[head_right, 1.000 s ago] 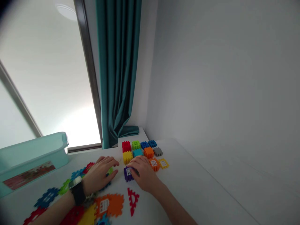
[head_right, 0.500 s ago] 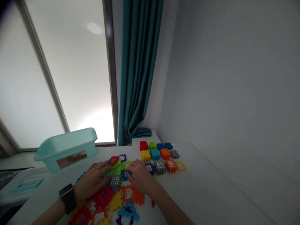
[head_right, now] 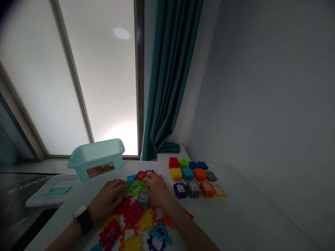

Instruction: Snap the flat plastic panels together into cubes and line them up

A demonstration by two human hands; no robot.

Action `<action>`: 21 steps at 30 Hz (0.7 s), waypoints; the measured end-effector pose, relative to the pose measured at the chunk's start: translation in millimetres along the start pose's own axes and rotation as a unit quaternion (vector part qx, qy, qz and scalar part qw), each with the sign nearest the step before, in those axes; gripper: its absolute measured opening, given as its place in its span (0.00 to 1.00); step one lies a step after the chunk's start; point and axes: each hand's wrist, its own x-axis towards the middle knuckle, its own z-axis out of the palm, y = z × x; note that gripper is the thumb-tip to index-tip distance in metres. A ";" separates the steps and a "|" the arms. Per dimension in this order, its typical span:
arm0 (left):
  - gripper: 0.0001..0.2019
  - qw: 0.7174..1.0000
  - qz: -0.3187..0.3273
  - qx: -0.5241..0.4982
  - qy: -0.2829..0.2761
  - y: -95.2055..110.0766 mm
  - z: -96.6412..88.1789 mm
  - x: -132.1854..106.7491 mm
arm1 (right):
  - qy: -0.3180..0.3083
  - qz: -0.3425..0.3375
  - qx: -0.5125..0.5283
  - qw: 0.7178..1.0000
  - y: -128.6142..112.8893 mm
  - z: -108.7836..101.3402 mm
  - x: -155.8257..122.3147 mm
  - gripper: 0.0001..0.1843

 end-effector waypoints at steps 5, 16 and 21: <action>0.12 1.000 -0.014 0.003 0.007 -2.7 2.0 -0.2 | -0.001 0.028 -0.015 1.000 -9.8 10.9 19.4 0.06; 0.08 0.998 -0.033 -0.026 0.040 2.9 0.5 0.1 | -0.028 0.074 -0.036 0.996 -27.3 29.4 20.1 0.18; 0.09 0.998 -0.034 -0.034 0.049 1.8 0.3 -0.5 | -0.037 0.072 -0.015 0.997 -27.5 26.5 18.2 0.20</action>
